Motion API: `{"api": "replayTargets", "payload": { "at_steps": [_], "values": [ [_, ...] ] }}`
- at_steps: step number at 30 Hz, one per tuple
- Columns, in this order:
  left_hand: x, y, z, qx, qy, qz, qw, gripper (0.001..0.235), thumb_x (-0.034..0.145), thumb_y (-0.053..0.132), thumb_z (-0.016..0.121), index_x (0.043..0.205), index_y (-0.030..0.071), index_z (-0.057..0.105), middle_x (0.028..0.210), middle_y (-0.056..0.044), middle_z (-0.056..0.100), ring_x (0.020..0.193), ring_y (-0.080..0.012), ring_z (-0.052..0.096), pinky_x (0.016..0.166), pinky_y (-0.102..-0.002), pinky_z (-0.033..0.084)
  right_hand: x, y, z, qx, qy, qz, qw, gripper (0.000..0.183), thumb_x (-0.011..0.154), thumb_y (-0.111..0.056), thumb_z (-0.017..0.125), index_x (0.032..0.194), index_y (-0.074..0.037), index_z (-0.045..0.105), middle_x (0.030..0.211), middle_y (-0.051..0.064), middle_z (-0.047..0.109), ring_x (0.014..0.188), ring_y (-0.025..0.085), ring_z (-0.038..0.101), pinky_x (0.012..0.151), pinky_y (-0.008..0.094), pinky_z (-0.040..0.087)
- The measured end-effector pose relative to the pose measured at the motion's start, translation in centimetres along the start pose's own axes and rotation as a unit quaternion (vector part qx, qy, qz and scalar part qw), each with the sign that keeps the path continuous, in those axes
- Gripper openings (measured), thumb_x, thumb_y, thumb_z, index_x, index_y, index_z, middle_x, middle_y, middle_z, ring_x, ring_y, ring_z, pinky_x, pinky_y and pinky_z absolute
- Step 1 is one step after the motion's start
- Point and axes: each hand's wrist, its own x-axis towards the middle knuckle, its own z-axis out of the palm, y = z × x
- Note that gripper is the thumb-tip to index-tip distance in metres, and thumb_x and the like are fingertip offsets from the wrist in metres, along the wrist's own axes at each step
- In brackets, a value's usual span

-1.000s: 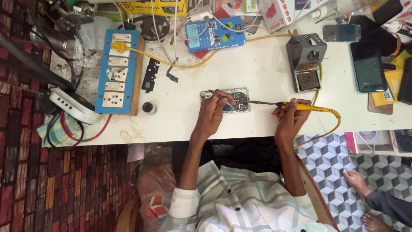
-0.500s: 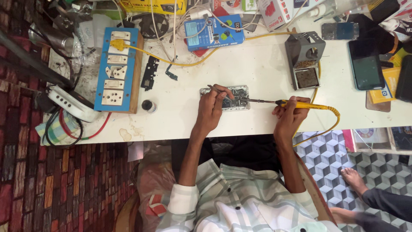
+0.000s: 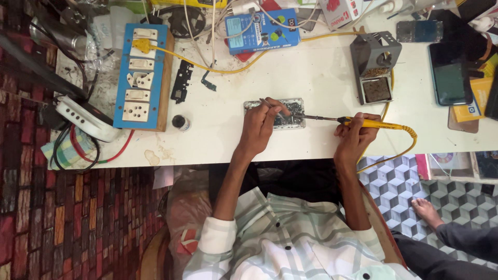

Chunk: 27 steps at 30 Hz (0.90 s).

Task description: The person uses a soldering iron and tweezers to work on a small circuit board placed on a workbench. They repeatedly apply heat to specific points on the board while holding it steady with tweezers.

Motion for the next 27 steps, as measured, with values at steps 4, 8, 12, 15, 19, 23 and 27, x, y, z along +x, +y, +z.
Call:
{"api": "replayTargets", "payload": {
  "at_steps": [4,8,12,15,19,23,27],
  "values": [
    [-0.2,-0.5,-0.2,-0.017,-0.004,-0.069,0.997,0.028,0.113,0.014,0.045,0.103,0.002,0.068,0.076,-0.003,0.067,0.050,-0.0069,0.038,0.049,-0.028,0.033,0.0,0.0,-0.2,-0.006,-0.012,-0.014,1.000,0.014,0.117,-0.015,0.049,0.112,-0.005,0.040,0.076,0.003,0.042,0.056,0.010,0.037,0.059,0.030,0.046],
    [-0.2,-0.6,-0.3,-0.039,-0.009,-0.009,0.999,0.025,0.112,0.013,0.045,0.102,0.000,0.064,0.093,-0.004,0.073,0.053,-0.0055,0.038,0.051,-0.027,0.036,-0.1,0.1,-0.2,-0.009,-0.004,-0.011,1.000,0.015,0.116,-0.015,0.050,0.112,-0.005,0.040,0.077,0.003,0.043,0.057,0.010,0.039,0.058,0.029,0.046],
    [-0.5,-0.7,-0.2,-0.027,-0.008,-0.004,1.000,0.022,0.111,0.007,0.043,0.103,-0.001,0.061,0.097,-0.008,0.073,0.066,-0.0129,0.052,0.062,-0.030,0.044,0.1,0.1,-0.2,-0.012,0.014,-0.005,1.000,0.016,0.116,-0.016,0.051,0.110,-0.006,0.040,0.078,0.003,0.041,0.056,0.010,0.037,0.057,0.029,0.046],
    [-0.4,-0.7,-0.2,-0.026,-0.008,0.052,0.998,0.016,0.112,0.004,0.041,0.108,-0.002,0.055,0.103,-0.009,0.071,0.089,-0.0197,0.073,0.080,-0.032,0.057,0.3,0.0,-0.2,0.012,0.022,0.005,1.000,0.017,0.116,-0.017,0.050,0.108,-0.006,0.040,0.078,0.003,0.042,0.055,0.011,0.040,0.057,0.030,0.047],
    [-0.5,-0.3,-0.2,0.000,-0.010,0.032,0.999,0.015,0.110,0.002,0.042,0.107,-0.002,0.056,0.101,-0.010,0.073,0.090,-0.0224,0.075,0.082,-0.032,0.059,0.3,-0.2,-0.1,0.007,0.018,0.025,1.000,0.019,0.116,-0.019,0.050,0.107,-0.006,0.039,0.076,0.005,0.044,0.055,0.012,0.042,0.058,0.030,0.049],
    [-0.5,0.3,-0.4,0.039,-0.026,-0.074,0.996,0.015,0.107,0.003,0.046,0.104,-0.002,0.060,0.094,-0.010,0.076,0.074,-0.0224,0.072,0.071,-0.033,0.055,0.3,-0.2,0.1,-0.011,0.008,0.022,1.000,0.019,0.116,-0.018,0.050,0.108,-0.005,0.039,0.075,0.006,0.046,0.056,0.014,0.045,0.058,0.032,0.049],
    [-0.4,0.5,-0.3,0.030,-0.011,-0.004,0.999,0.015,0.108,0.002,0.045,0.105,-0.001,0.059,0.099,-0.010,0.075,0.086,-0.0222,0.075,0.079,-0.033,0.059,0.3,0.0,-0.1,-0.011,-0.005,0.004,1.000,0.018,0.117,-0.017,0.049,0.109,-0.005,0.039,0.074,0.005,0.044,0.056,0.014,0.045,0.059,0.032,0.051]
  ]
}}
